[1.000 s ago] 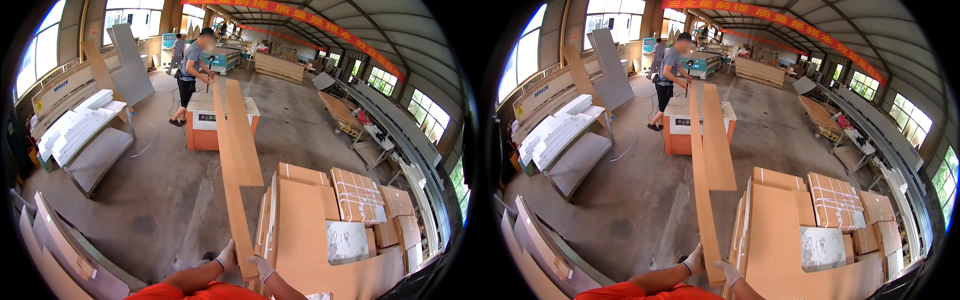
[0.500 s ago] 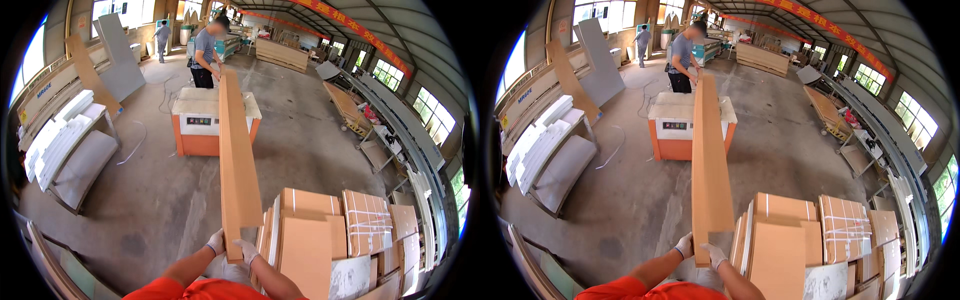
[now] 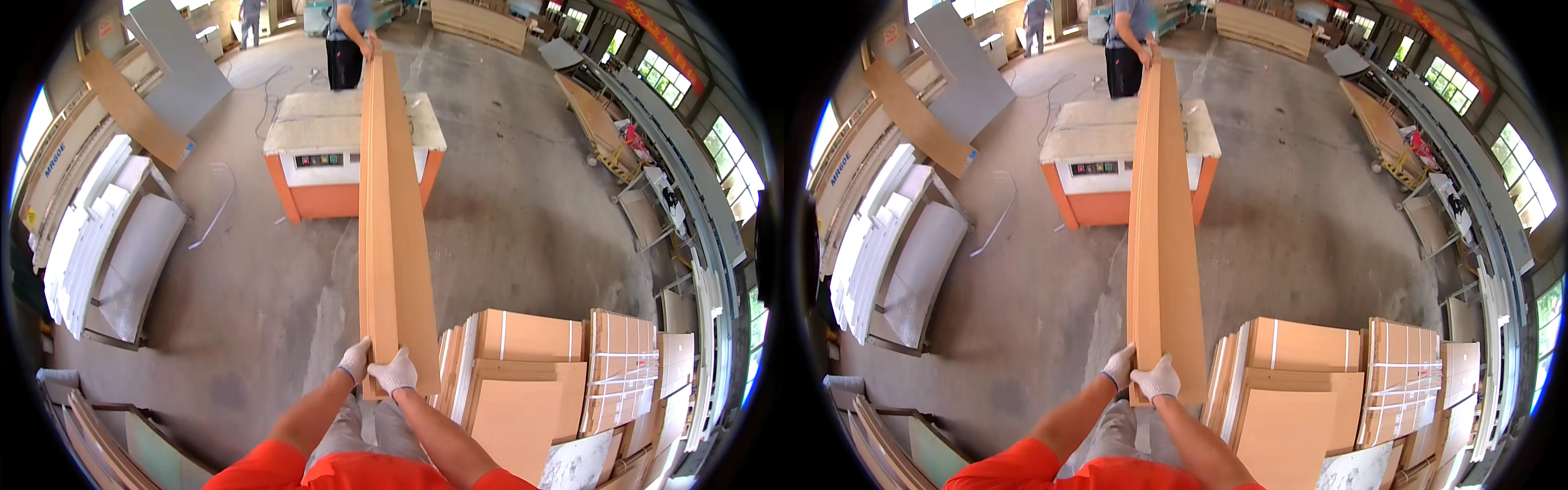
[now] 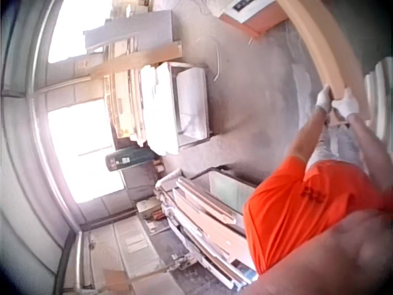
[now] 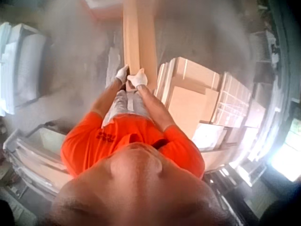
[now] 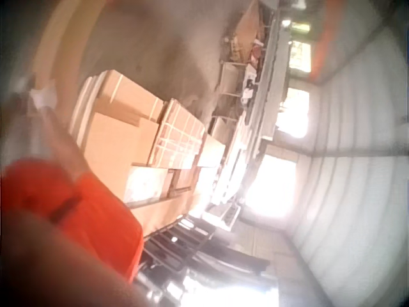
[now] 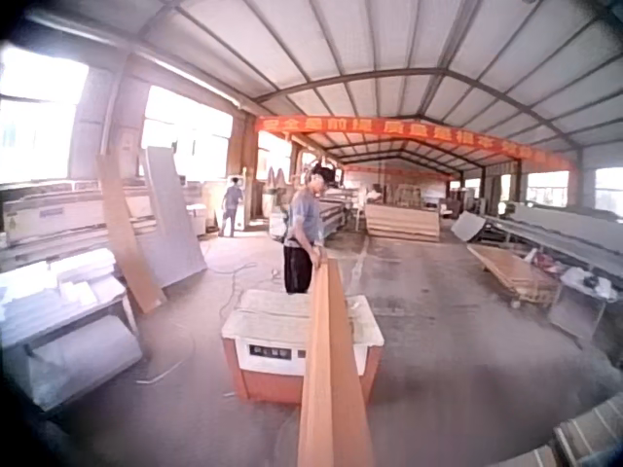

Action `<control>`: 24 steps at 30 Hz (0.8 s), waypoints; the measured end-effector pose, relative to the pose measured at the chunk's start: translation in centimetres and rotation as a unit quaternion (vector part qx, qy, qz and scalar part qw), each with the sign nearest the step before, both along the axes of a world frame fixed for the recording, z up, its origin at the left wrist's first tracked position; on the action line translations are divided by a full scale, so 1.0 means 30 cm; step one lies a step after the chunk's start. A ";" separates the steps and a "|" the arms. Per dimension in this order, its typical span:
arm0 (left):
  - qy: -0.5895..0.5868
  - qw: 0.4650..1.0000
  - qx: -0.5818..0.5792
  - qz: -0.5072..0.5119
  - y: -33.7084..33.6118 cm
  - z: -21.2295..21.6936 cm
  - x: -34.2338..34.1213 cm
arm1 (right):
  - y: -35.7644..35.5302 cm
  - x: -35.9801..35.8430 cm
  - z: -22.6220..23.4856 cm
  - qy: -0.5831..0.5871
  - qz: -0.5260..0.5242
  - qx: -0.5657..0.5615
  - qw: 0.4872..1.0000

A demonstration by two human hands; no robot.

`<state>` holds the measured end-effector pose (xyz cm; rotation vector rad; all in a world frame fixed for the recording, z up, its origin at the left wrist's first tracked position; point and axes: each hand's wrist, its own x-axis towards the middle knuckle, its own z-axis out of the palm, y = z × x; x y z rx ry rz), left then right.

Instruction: The person moves several long wooden boards and flat panels from a stacked pallet onto nearby work benches.

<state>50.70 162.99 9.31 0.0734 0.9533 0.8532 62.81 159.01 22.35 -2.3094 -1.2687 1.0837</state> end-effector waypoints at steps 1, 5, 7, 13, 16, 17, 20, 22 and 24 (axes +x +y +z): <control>-0.008 1.000 0.011 0.007 0.000 -0.027 -0.003 | 0.019 0.005 -0.011 -0.006 0.004 0.003 1.000; 0.243 0.967 0.027 -0.064 0.003 0.132 0.054 | 0.017 0.113 0.053 0.005 -0.032 -0.005 0.999; 0.304 0.949 0.050 -0.070 0.010 0.046 0.031 | 0.024 0.184 0.066 0.040 -0.032 -0.006 0.999; 0.385 0.919 0.077 -0.038 -0.009 0.125 0.000 | 0.019 0.285 -0.013 0.143 -0.056 -0.030 0.988; 0.464 0.871 0.162 -0.024 -0.033 0.115 -0.010 | -0.004 0.233 -0.068 0.132 -0.057 -0.011 0.990; 0.489 0.850 0.196 -0.022 -0.034 0.103 -0.023 | -0.013 0.216 -0.090 0.117 -0.059 0.003 0.991; 0.495 0.842 0.213 -0.027 -0.041 0.094 -0.011 | -0.038 0.209 -0.118 0.110 -0.066 -0.025 0.991; 0.494 0.838 0.215 -0.086 -0.038 0.123 -0.015 | -0.038 0.210 -0.109 0.076 -0.052 -0.047 0.995; 0.535 0.808 0.210 -0.129 -0.038 0.127 0.007 | -0.038 0.212 -0.099 0.057 -0.032 -0.036 0.997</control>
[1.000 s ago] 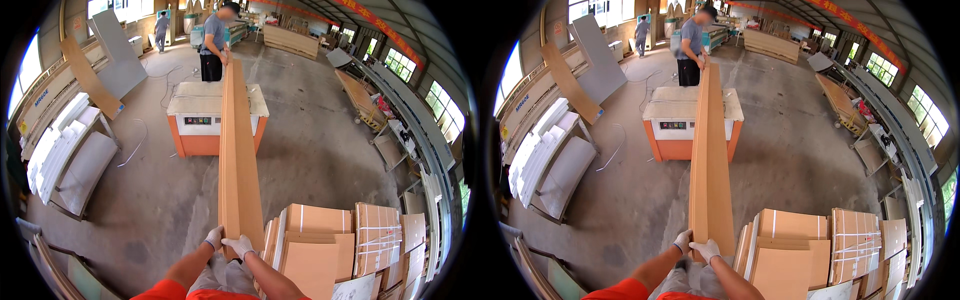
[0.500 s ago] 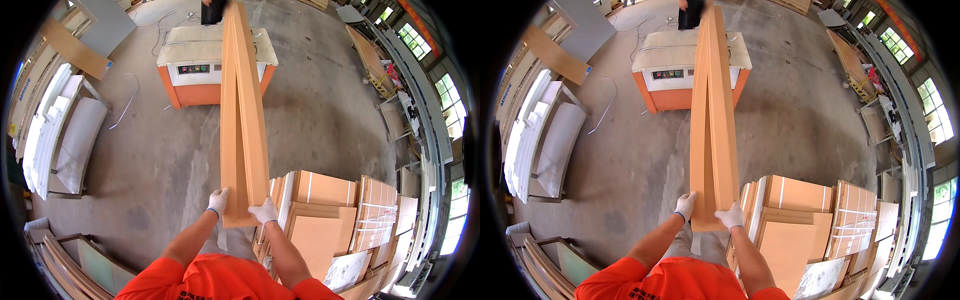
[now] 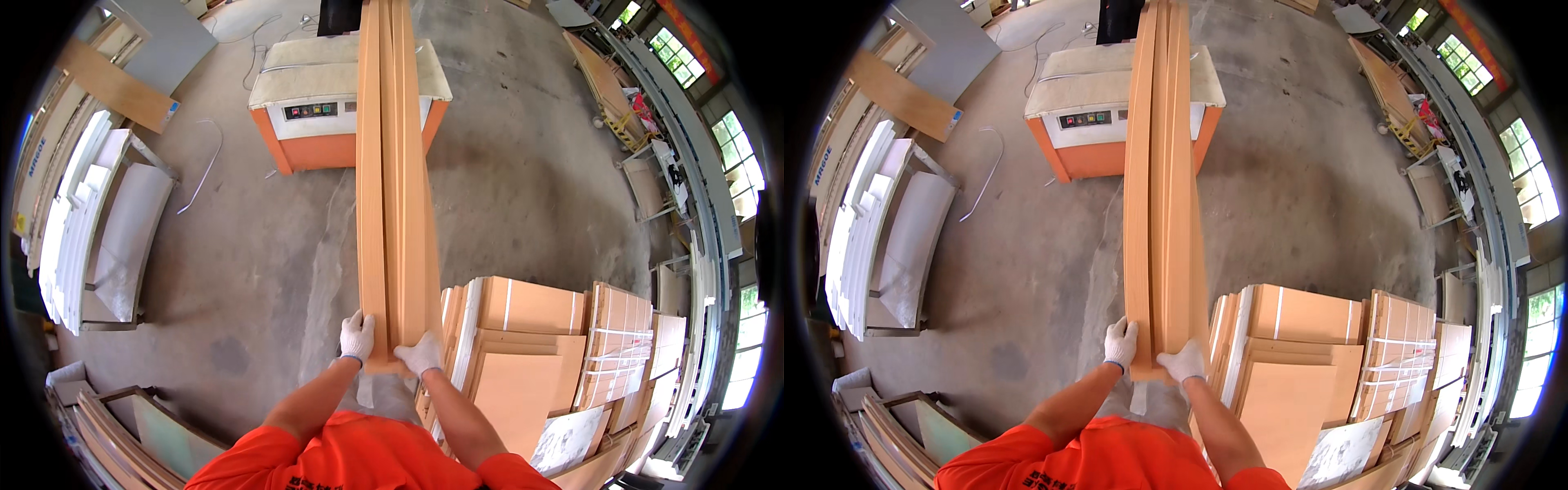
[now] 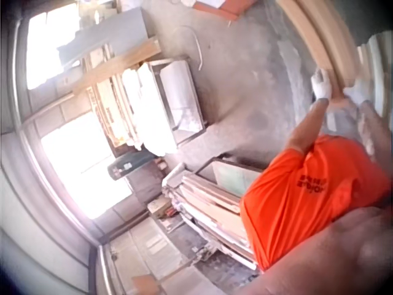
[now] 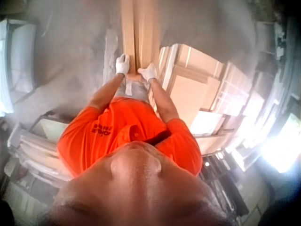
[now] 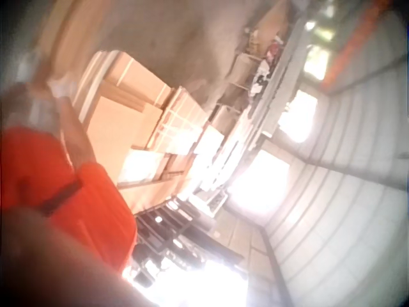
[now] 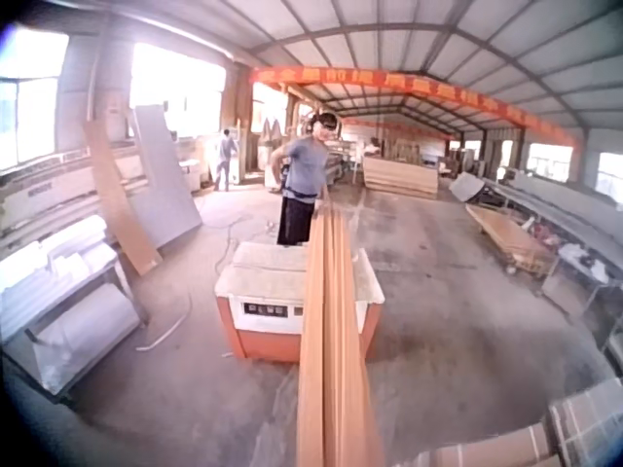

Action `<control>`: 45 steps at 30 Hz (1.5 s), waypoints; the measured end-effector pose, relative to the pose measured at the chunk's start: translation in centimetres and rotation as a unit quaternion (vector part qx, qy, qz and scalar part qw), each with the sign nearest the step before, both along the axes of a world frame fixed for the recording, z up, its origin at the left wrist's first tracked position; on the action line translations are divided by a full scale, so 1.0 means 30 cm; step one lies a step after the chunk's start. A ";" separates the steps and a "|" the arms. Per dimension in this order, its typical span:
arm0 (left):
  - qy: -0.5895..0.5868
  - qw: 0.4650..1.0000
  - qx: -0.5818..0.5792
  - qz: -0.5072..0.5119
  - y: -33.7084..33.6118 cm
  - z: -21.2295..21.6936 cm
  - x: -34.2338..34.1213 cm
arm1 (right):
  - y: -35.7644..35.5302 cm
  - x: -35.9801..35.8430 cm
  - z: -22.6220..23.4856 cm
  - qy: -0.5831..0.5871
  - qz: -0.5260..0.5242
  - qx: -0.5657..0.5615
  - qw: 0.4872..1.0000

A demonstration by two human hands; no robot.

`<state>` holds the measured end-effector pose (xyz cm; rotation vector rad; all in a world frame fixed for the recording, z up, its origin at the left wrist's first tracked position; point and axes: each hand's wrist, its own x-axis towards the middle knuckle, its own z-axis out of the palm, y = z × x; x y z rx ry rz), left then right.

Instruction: The person moves several long wooden boards and flat panels from a stacked pallet onto nearby work benches.

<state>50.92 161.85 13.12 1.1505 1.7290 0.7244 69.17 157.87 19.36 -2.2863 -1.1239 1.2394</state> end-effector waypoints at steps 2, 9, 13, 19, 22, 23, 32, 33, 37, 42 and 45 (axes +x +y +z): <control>0.068 0.998 0.015 0.008 -0.024 -0.011 0.022 | -0.007 -0.028 -0.005 0.004 0.023 0.043 0.999; 0.147 0.989 -0.003 -0.009 -0.032 0.033 0.058 | -0.005 0.001 -0.012 -0.058 0.052 -0.008 0.997; 0.174 0.984 0.007 -0.032 -0.030 0.029 0.065 | 0.002 0.018 -0.010 -0.043 0.056 -0.016 0.997; 0.231 0.969 -0.016 -0.086 -0.024 0.129 0.121 | -0.005 0.101 0.019 -0.059 0.041 0.009 0.997; 0.252 0.965 -0.020 -0.068 -0.030 0.136 0.148 | 0.017 0.186 0.093 -0.061 0.063 -0.046 0.995; 0.262 0.962 -0.013 -0.072 -0.011 0.152 0.167 | 0.031 0.219 0.101 -0.065 0.051 -0.046 0.996; 0.011 0.996 -0.020 0.091 -0.005 0.076 0.121 | 0.018 0.221 0.077 -0.088 0.020 0.001 0.996; 0.030 0.996 0.002 0.087 0.005 0.100 0.085 | 0.018 0.250 0.072 -0.068 0.001 -0.004 0.998; 0.063 0.996 -0.020 0.067 0.005 0.072 -0.014 | 0.007 0.387 -0.011 -0.041 -0.030 0.021 0.998; -0.026 0.998 -0.013 0.052 0.012 0.070 -0.024 | 0.017 0.402 -0.015 -0.019 -0.028 0.035 0.999; -0.031 0.998 -0.034 0.046 0.023 0.110 0.002 | 0.013 0.388 0.022 0.028 -0.041 0.053 0.997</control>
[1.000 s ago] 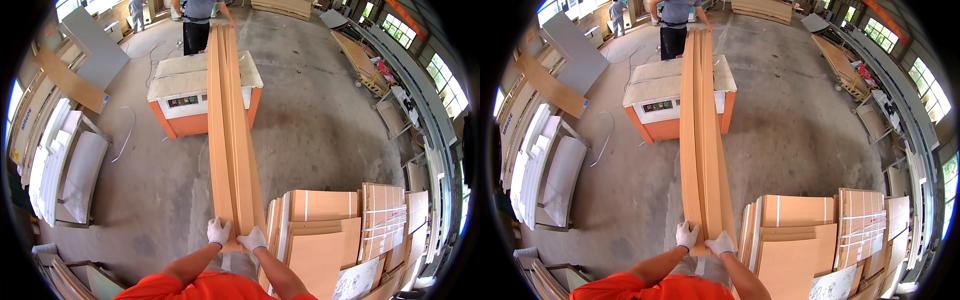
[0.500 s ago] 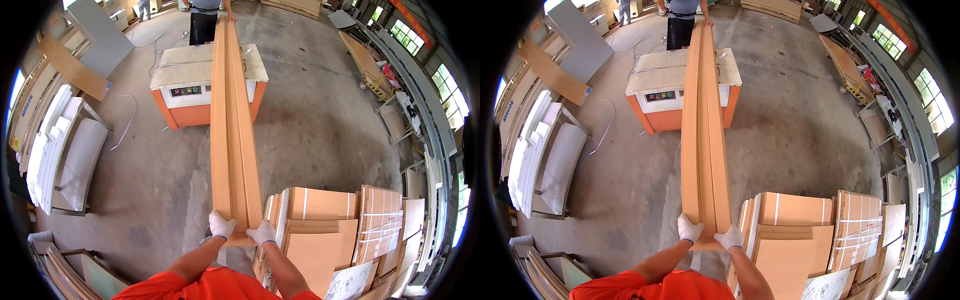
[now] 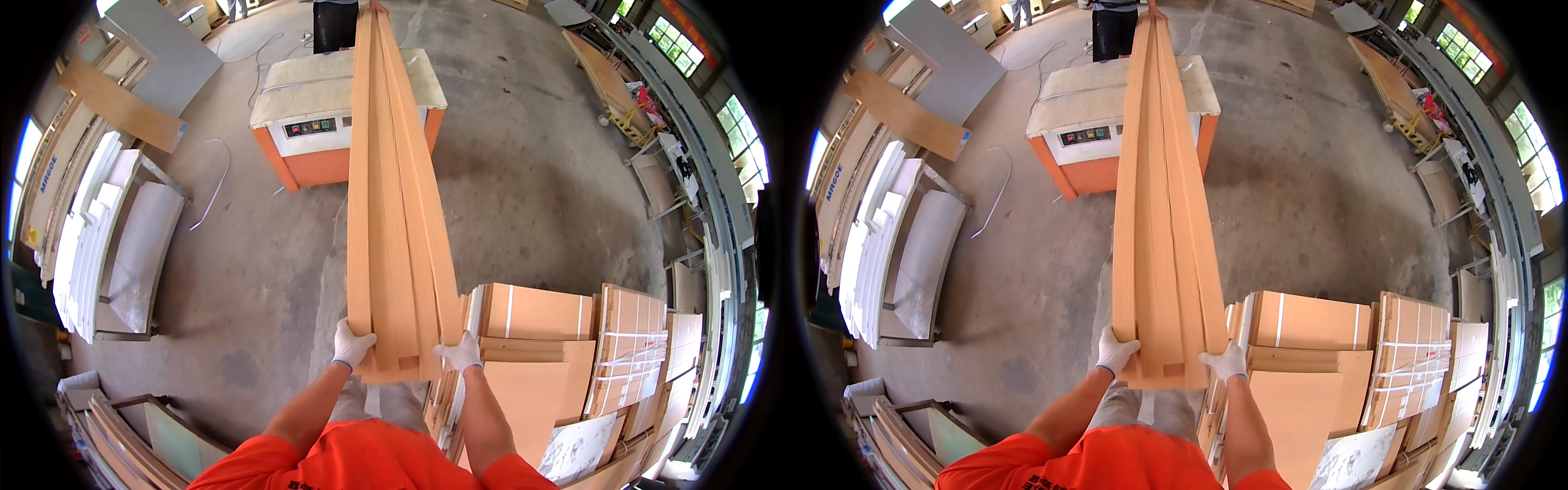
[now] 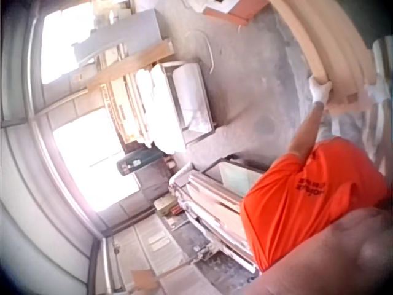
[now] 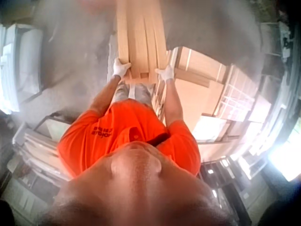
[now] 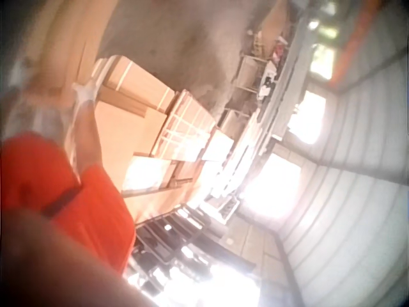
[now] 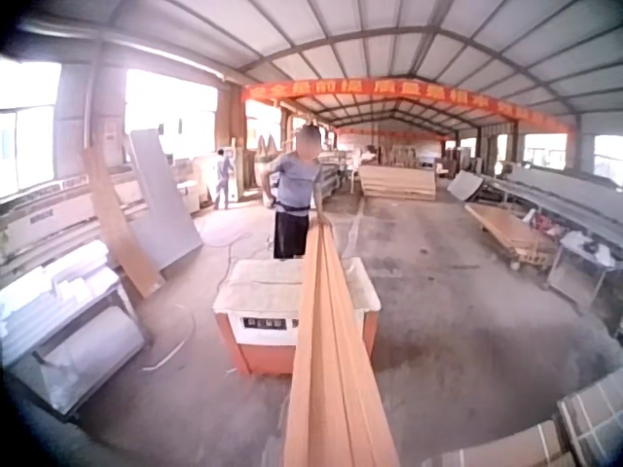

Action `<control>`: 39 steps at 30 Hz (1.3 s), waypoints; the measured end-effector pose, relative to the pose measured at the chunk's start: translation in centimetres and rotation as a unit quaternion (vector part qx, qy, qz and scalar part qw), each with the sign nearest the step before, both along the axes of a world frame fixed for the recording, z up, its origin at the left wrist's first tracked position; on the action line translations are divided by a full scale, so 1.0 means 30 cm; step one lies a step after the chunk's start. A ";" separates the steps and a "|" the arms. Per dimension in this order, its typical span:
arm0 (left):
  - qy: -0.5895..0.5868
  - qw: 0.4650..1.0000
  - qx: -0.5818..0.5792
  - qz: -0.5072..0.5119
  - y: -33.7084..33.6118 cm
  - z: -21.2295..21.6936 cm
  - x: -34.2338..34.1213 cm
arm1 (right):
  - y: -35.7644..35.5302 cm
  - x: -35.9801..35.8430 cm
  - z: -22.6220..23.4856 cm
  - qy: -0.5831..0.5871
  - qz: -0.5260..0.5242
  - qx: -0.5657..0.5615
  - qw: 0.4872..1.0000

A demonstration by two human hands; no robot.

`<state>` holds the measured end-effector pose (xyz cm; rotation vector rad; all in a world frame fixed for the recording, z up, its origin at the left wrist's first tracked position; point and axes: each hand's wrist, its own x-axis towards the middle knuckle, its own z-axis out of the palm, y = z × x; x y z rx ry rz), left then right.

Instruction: The person moves several long wooden boards and flat panels from a stacked pallet onto nearby work benches.

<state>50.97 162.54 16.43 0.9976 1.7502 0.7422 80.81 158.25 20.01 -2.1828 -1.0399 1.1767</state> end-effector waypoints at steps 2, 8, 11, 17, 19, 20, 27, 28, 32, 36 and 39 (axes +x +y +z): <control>-0.033 0.999 0.007 0.013 0.008 0.017 0.014 | 0.010 0.012 -0.018 0.046 0.009 0.035 0.998; -0.023 0.999 -0.031 0.000 0.044 0.054 -0.186 | 0.015 0.158 -0.077 -0.005 0.010 -0.045 0.999; -0.015 0.999 -0.044 -0.014 0.055 0.043 -0.223 | 0.017 0.172 -0.106 0.001 0.026 -0.051 0.998; -0.082 0.995 -0.061 -0.009 0.028 0.003 -0.085 | -0.013 -0.007 -0.110 0.034 0.022 0.002 0.999; -0.071 0.995 -0.070 -0.015 0.032 0.011 -0.033 | 0.004 -0.043 -0.089 -0.035 0.019 -0.019 0.999; -0.062 0.996 -0.068 -0.019 0.031 0.016 -0.014 | -0.009 -0.033 -0.124 -0.026 0.022 -0.010 0.999; 0.014 0.996 -0.075 -0.035 0.024 0.003 -0.044 | -0.008 -0.101 -0.097 -0.009 0.040 -0.006 0.999; 0.024 0.996 -0.072 -0.038 0.029 0.010 -0.049 | -0.005 -0.115 -0.088 0.008 0.053 0.008 0.999; 0.015 0.995 -0.088 -0.035 0.027 -0.003 -0.084 | -0.009 -0.128 -0.175 -0.031 0.089 -0.057 0.994; 0.024 0.996 -0.082 -0.036 0.008 -0.010 -0.074 | 0.005 -0.133 -0.168 -0.015 0.092 -0.076 0.993; 0.025 0.996 -0.078 -0.038 0.016 -0.016 -0.053 | -0.009 -0.118 -0.157 0.003 0.069 -0.082 0.994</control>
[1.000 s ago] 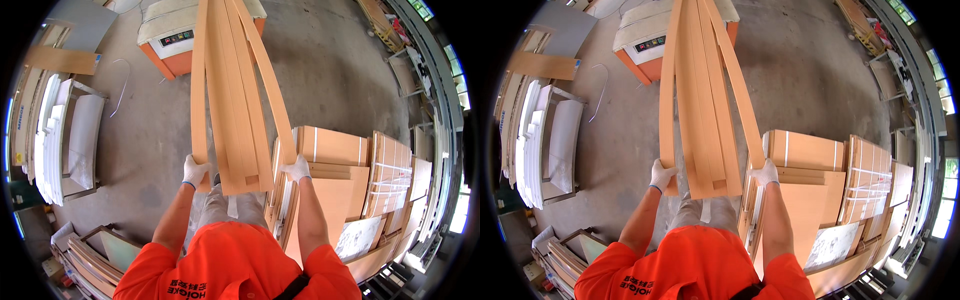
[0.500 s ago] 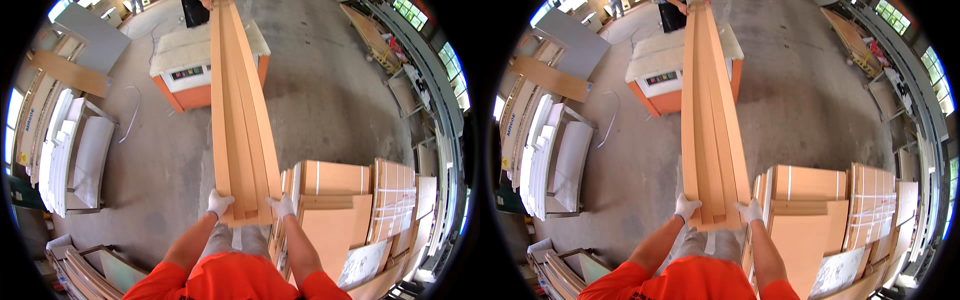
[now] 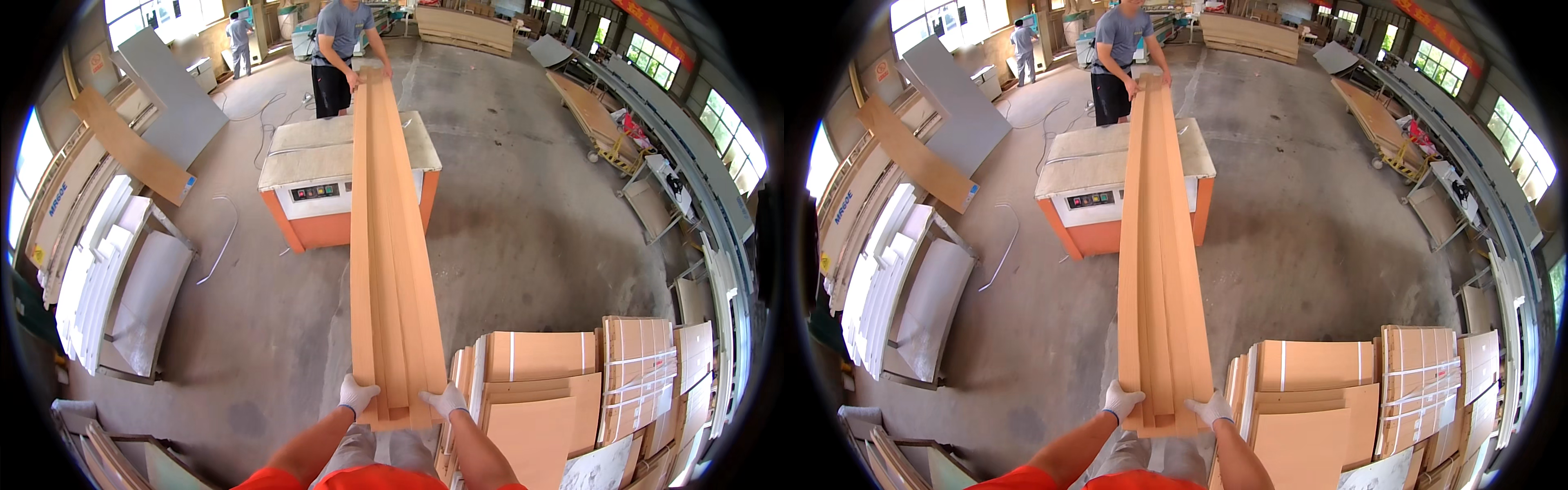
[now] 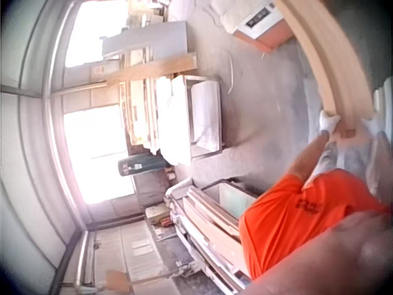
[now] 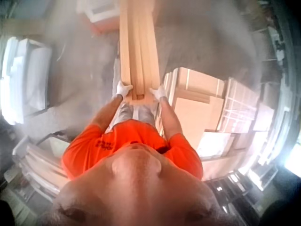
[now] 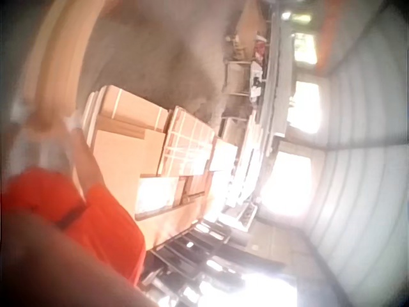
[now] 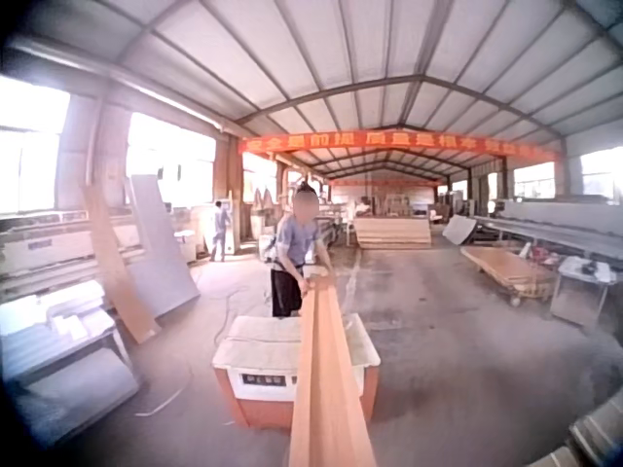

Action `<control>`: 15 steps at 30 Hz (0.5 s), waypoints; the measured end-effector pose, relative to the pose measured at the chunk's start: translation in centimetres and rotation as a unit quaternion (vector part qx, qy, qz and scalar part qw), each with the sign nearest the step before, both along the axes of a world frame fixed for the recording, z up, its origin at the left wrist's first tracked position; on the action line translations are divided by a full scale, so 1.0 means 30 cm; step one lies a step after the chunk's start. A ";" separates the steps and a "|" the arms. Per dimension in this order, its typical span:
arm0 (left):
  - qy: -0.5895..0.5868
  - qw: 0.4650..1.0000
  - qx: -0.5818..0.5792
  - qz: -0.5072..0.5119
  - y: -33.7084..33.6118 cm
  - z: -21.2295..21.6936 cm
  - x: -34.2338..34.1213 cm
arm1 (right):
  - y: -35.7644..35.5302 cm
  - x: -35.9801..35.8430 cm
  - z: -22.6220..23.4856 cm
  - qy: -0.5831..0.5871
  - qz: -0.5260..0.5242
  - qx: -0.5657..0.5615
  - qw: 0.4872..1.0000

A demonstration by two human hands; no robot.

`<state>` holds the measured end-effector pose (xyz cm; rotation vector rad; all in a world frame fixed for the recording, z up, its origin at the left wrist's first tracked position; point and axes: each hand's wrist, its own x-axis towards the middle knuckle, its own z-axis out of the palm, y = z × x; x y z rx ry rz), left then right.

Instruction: The person moves several long wooden boards and flat panels from a stacked pallet onto nearby work benches.

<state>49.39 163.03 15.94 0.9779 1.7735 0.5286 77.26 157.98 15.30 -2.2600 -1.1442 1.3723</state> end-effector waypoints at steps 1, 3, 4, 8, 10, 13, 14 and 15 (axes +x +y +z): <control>0.018 1.000 0.016 -0.012 0.010 -0.003 0.008 | -0.005 0.001 -0.002 -0.001 -0.015 -0.006 1.000; -0.090 0.995 0.047 -0.007 -0.008 -0.098 -0.005 | -0.022 0.005 -0.001 0.131 -0.012 0.043 0.990; -0.151 0.986 0.058 0.051 -0.024 -0.160 -0.019 | -0.012 0.015 0.026 0.086 -0.007 0.039 0.996; -0.154 0.984 0.067 0.059 -0.029 -0.088 0.035 | 0.018 0.032 0.072 -0.002 0.002 -0.003 1.000; -0.124 0.989 0.066 0.040 -0.023 -0.125 0.035 | 0.009 0.050 0.088 0.030 0.000 0.005 1.000; -0.168 0.981 0.078 0.063 -0.030 -0.091 0.045 | 0.008 0.031 0.197 0.040 -0.022 0.004 0.999; -0.163 0.983 0.072 0.051 -0.025 -0.087 0.052 | -0.008 0.036 0.143 0.037 -0.029 -0.011 0.999; -0.160 0.984 0.067 0.039 -0.023 -0.089 0.053 | -0.025 0.034 0.038 0.033 -0.035 -0.025 0.999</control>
